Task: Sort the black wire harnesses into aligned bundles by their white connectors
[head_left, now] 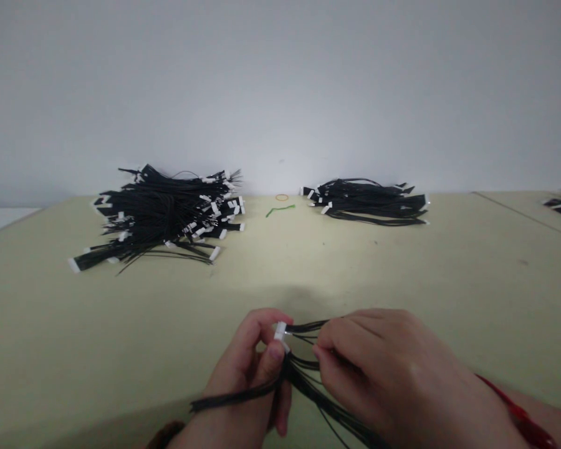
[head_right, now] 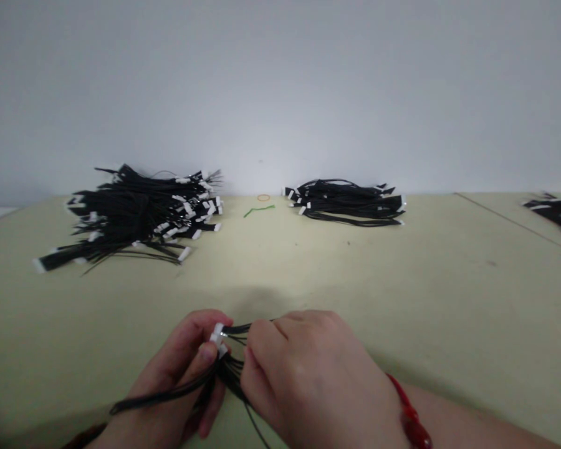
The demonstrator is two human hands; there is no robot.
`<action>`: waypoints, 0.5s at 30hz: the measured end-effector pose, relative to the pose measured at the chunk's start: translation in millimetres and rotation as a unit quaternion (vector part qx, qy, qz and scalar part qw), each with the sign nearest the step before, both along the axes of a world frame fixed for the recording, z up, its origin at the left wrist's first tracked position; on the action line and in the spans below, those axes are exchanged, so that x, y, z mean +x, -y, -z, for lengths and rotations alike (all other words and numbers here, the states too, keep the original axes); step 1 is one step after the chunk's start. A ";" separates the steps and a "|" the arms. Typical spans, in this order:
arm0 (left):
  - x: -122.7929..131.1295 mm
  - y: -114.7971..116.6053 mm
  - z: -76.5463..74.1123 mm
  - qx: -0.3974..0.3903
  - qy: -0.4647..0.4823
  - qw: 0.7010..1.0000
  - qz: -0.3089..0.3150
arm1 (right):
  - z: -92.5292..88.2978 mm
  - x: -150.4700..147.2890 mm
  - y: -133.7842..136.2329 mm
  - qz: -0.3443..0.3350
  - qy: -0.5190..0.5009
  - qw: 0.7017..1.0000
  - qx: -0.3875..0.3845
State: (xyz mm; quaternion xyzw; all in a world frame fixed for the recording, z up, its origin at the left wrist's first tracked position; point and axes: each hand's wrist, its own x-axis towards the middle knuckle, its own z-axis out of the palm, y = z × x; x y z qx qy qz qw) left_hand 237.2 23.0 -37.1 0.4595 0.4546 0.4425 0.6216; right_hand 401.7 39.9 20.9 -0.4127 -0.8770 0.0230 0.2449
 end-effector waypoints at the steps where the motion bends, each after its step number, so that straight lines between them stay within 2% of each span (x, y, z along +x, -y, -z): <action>1: 0.1 0.4 -0.5 -0.002 0.000 1.000 -0.001 | -0.4 -0.4 -0.2 0.001 0.002 1.000 -0.005; 11: 0.5 2.1 -9.0 -0.015 -0.012 1.000 -0.010 | -0.9 -2.8 2.6 -0.022 0.031 0.999 0.035; 15: 0.8 2.9 -8.9 -0.014 -0.016 1.000 -0.005 | -0.2 -1.4 4.9 -0.022 0.024 0.999 0.023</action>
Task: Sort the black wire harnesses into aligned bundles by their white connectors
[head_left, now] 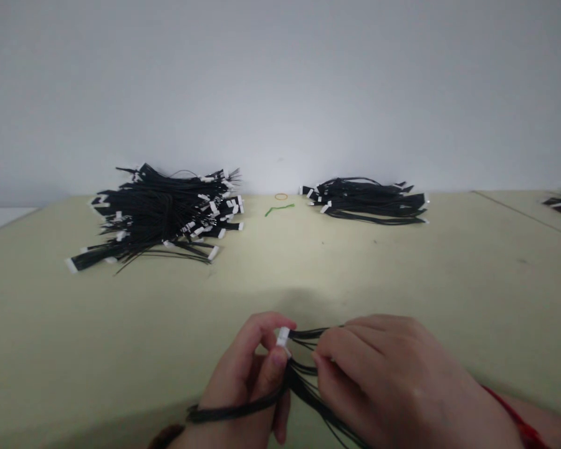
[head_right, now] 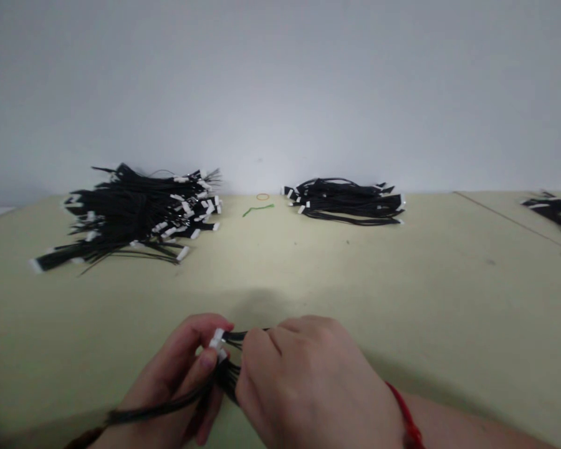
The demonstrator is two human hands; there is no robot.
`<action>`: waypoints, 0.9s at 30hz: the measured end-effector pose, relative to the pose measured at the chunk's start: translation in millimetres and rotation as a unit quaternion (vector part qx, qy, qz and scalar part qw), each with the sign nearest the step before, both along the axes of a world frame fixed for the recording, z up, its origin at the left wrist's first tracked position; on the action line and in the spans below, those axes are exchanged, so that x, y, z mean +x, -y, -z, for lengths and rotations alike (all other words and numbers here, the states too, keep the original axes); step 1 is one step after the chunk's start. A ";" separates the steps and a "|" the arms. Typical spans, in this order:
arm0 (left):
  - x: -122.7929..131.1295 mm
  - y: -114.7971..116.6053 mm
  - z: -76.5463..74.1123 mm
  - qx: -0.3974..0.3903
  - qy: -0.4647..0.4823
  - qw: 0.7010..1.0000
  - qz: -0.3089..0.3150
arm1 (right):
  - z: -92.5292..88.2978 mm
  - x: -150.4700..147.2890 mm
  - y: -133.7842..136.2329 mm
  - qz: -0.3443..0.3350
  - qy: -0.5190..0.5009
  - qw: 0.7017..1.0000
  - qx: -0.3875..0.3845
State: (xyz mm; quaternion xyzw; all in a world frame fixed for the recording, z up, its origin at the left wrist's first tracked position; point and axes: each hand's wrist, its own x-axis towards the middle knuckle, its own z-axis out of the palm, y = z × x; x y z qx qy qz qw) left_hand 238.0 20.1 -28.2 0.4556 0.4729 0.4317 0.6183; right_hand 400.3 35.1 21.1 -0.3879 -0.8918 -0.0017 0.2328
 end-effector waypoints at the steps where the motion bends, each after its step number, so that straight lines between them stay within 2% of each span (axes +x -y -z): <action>1: 0.0 0.6 -0.3 0.003 -0.008 1.000 0.007 | 0.5 0.2 0.2 -0.002 0.000 1.000 -0.003; 7: -0.1 0.7 -3.9 -0.020 -0.004 0.999 0.049 | 4.8 -0.2 -2.9 -0.020 0.030 0.999 0.011; 10: 0.0 -4.1 -5.2 -0.029 0.003 0.999 0.023 | -2.9 0.1 -6.3 -0.023 0.047 0.998 0.025; 13: 0.2 -10.1 -5.5 -0.034 0.003 0.999 -0.018 | -16.2 3.3 -6.7 -0.020 0.055 0.996 0.071; 15: 0.4 -12.9 -5.5 -0.042 -0.001 0.999 -0.035 | -19.6 8.5 -3.4 -0.040 0.068 0.994 0.081; 18: 0.9 -14.1 -6.4 -0.048 0.007 0.998 -0.045 | -9.4 18.4 5.7 -0.083 0.134 0.987 0.028; 22: 1.1 -12.9 -8.2 -0.041 0.022 0.998 -0.048 | 10.4 20.7 13.4 -0.060 0.229 0.969 -0.064; 24: 0.7 -11.9 -7.9 -0.039 0.016 0.998 -0.038 | 11.7 14.6 11.6 -0.026 0.230 0.969 -0.090; 27: -1.1 -9.9 -5.7 -0.027 0.038 0.999 -0.014 | 4.4 2.3 3.1 0.034 0.161 0.979 -0.124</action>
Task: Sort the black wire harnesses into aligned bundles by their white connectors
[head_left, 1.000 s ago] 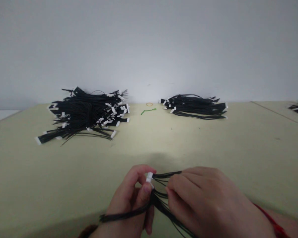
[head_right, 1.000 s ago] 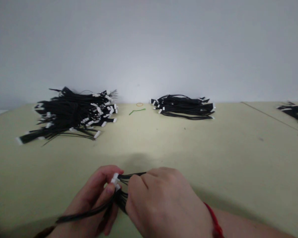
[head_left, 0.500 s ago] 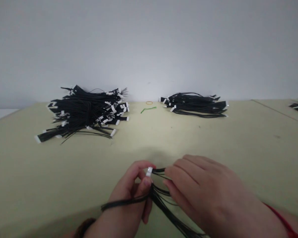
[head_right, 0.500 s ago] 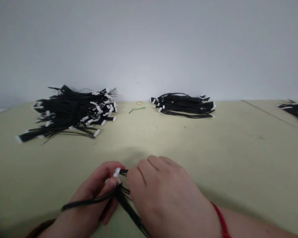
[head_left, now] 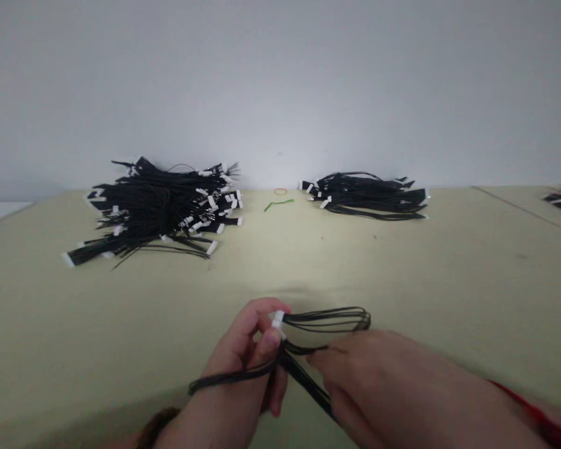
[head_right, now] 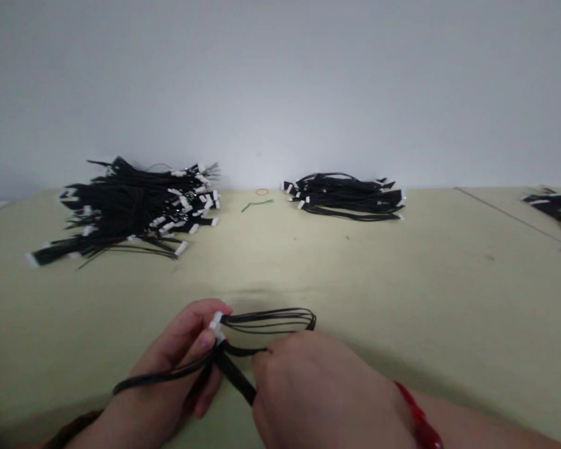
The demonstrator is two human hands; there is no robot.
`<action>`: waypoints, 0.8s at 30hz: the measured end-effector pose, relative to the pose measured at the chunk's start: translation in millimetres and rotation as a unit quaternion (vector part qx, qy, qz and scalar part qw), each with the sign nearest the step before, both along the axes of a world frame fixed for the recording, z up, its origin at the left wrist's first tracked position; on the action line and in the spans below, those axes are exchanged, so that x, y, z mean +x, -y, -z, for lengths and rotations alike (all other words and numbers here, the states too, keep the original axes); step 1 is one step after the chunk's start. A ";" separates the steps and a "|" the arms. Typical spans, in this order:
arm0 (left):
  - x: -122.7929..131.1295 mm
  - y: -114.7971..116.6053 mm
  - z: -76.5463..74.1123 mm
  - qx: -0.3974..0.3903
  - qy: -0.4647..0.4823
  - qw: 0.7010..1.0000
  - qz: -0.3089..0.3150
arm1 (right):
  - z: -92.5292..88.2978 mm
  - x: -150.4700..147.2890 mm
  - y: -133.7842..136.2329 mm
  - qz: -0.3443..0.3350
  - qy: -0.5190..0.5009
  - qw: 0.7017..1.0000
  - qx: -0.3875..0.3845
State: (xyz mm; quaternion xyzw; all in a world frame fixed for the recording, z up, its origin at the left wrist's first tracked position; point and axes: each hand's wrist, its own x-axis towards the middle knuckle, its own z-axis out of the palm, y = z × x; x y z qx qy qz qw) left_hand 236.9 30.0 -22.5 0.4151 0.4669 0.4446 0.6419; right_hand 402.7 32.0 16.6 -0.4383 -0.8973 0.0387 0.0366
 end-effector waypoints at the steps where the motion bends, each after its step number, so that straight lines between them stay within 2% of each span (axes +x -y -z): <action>1: -0.9 0.8 0.8 0.004 0.014 1.000 0.005 | -3.0 -3.5 -3.4 0.014 -0.026 0.999 -0.012; 5: -3.5 3.7 1.8 0.005 0.066 0.998 0.018 | -9.0 -10.2 -13.0 0.003 -0.127 0.985 -0.114; 9: -3.2 4.1 -0.1 -0.008 0.080 0.997 -0.008 | -5.4 -10.4 -14.7 -0.003 -0.206 0.949 -0.238; 11: -2.8 3.1 -1.2 -0.011 0.087 0.996 -0.006 | -2.3 -10.3 -14.3 0.006 -0.234 0.935 -0.266; 14: -2.6 1.2 -2.2 -0.007 0.106 0.994 0.006 | 3.2 -10.1 -12.9 0.021 -0.266 0.937 -0.227; 18: -2.1 0.2 -2.0 -0.017 0.101 0.995 0.004 | 11.0 -10.3 -9.2 0.024 -0.263 0.963 -0.056; 20: -1.6 0.1 -1.2 -0.026 0.092 0.995 0.000 | 11.8 -11.4 -7.4 0.013 -0.251 0.968 0.005; 22: -1.2 -0.2 -0.4 -0.034 0.087 0.996 -0.004 | 8.2 -12.3 -6.7 0.018 -0.249 0.968 0.007; 24: -0.8 -1.0 0.2 -0.045 0.086 0.995 -0.014 | -0.4 -10.7 -8.5 0.045 -0.258 0.962 -0.075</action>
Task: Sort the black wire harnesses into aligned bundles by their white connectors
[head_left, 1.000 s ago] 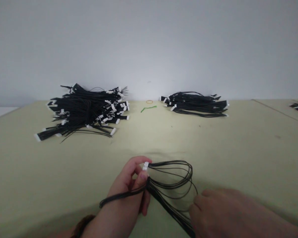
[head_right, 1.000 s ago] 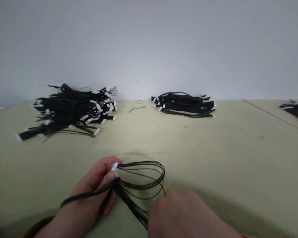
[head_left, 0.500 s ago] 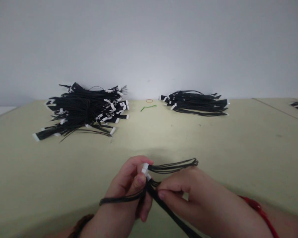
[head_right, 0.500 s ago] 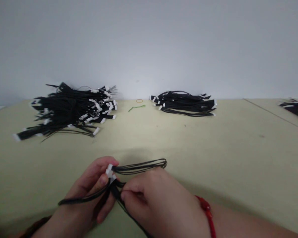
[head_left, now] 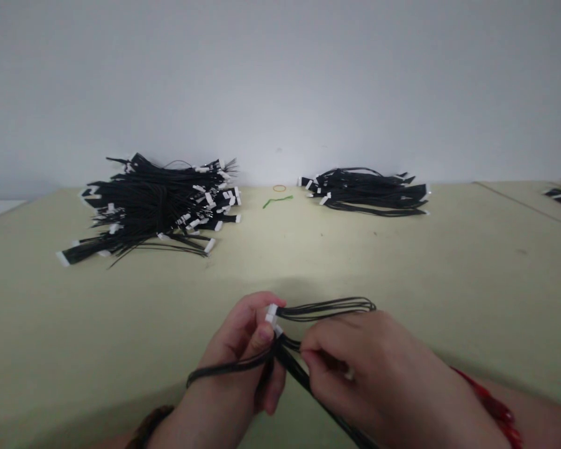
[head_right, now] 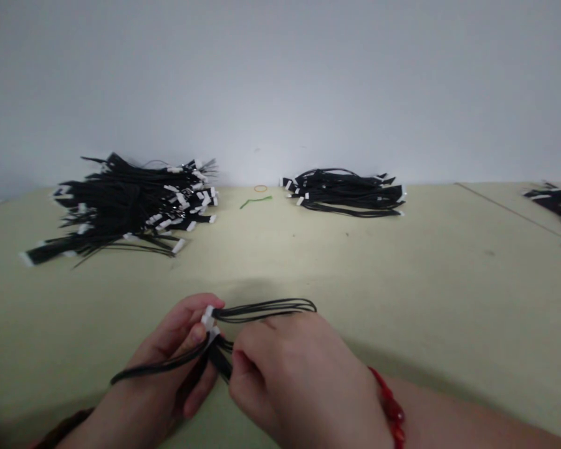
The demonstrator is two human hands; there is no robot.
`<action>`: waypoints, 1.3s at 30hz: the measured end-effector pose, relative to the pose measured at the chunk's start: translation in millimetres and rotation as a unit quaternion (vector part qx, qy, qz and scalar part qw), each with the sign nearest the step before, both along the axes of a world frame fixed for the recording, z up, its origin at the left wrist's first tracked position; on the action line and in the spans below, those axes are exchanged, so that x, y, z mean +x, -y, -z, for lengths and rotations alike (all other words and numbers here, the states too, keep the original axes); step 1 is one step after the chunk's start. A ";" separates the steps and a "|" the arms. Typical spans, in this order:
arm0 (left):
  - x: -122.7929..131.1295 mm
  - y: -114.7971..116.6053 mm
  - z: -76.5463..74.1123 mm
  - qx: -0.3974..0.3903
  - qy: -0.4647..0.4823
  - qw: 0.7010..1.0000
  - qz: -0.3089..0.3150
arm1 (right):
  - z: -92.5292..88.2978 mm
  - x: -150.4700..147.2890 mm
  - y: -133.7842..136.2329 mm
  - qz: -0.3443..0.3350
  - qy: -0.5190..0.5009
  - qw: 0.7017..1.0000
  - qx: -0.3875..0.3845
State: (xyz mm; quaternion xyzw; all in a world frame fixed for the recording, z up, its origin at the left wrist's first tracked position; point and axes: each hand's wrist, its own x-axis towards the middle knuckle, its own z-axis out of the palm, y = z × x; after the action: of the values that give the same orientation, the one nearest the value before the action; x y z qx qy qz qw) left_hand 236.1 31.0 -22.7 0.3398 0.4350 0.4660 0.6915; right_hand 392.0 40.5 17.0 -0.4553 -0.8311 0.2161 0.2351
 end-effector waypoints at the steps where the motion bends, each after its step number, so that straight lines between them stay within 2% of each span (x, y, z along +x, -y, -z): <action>1: 0.2 -0.5 0.1 -0.006 0.000 1.000 -0.005 | -5.7 2.7 -2.3 0.001 -0.021 0.997 -0.076; 2: 0.5 -1.0 0.1 -0.012 0.000 1.000 -0.011 | -11.8 7.1 -5.8 -0.009 -0.049 0.983 -0.179; 3: 0.8 -1.5 0.0 -0.019 -0.001 1.000 -0.015 | -17.9 13.0 -10.5 -0.035 -0.093 0.952 -0.289; 5: 1.3 -2.1 -0.4 -0.032 -0.007 0.999 -0.024 | -28.4 28.9 -23.2 -0.107 -0.216 0.844 -0.478; 6: 1.5 -2.3 -0.6 -0.033 -0.008 0.999 -0.027 | -32.3 37.7 -30.9 -0.139 -0.287 0.800 -0.508; 7: 1.6 -2.3 -0.7 -0.032 -0.010 0.999 -0.030 | -35.1 46.1 -38.8 -0.147 -0.347 0.786 -0.490; 8: 1.5 -2.4 -0.6 -0.027 -0.009 0.999 -0.030 | -36.9 53.4 -46.5 -0.152 -0.367 0.799 -0.451; 10: 1.2 -2.5 0.3 -0.005 0.001 1.000 -0.022 | -39.0 62.3 -59.0 -0.113 -0.401 0.854 -0.312; 11: 1.0 -2.7 1.1 0.001 0.002 1.000 -0.018 | -40.0 63.5 -62.6 -0.089 -0.429 0.863 -0.252; 12: 0.9 -3.0 1.9 0.002 -0.001 1.000 -0.016 | -41.3 62.4 -63.8 -0.063 -0.476 0.851 -0.212; 13: 0.8 -3.4 2.7 0.003 -0.003 1.000 -0.014 | -42.7 59.5 -62.3 -0.041 -0.533 0.823 -0.195; 14: 0.8 -3.7 3.3 0.001 -0.006 1.000 -0.015 | -44.0 55.1 -58.3 -0.030 -0.570 0.797 -0.198; 15: 0.9 -4.1 3.7 -0.003 -0.009 1.000 -0.013 | -44.7 49.8 -51.9 -0.034 -0.578 0.785 -0.220; 16: 1.1 -4.4 3.7 -0.006 -0.008 1.000 -0.010 | -44.4 44.0 -43.7 -0.047 -0.557 0.788 -0.259; 17: 1.2 -4.5 3.3 -0.009 -0.005 1.000 -0.008 | -42.6 38.2 -34.5 -0.070 -0.492 0.820 -0.284; 19: 1.4 -4.2 1.2 -0.021 0.003 1.000 -0.012 | -34.3 27.6 -16.2 -0.088 -0.342 0.893 -0.280; 20: 1.5 -3.7 -0.2 -0.027 0.008 1.000 -0.014 | -28.3 23.3 -8.7 -0.065 -0.214 0.956 -0.188; 21: 1.6 -3.0 -1.8 -0.030 0.014 0.999 -0.015 | -21.8 19.8 -3.1 -0.050 -0.107 0.992 -0.049; 22: 1.6 -2.3 -3.3 -0.031 0.020 0.999 -0.016 | -15.5 17.2 0.5 -0.055 -0.019 0.996 0.070; 23: 1.6 -1.7 -4.7 -0.030 0.024 0.999 -0.012 | -10.0 15.5 2.2 -0.062 0.051 0.982 0.172; 24: 1.5 -1.1 -5.8 -0.027 0.026 0.999 -0.005 | -5.7 14.6 2.2 -0.076 0.087 0.966 0.233; 25: 1.5 -0.9 -6.4 -0.023 0.025 0.999 0.000 | -2.8 14.3 1.1 -0.093 0.107 0.955 0.259; 30: 0.1 -2.3 -3.9 -0.025 0.041 0.999 0.008 | -2.1 18.4 -5.3 -0.138 0.146 0.939 0.279; 39: 1.2 -1.0 -1.8 -0.021 0.038 0.999 -0.007 | -1.2 20.4 -6.9 -0.123 0.139 0.939 0.288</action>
State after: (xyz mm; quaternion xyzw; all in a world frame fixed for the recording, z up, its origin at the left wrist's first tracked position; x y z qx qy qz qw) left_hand 237.2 32.0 -20.9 0.3041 0.4207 0.4744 0.7109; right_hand 412.4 47.4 18.2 -0.2880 -0.9317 -0.0708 0.2097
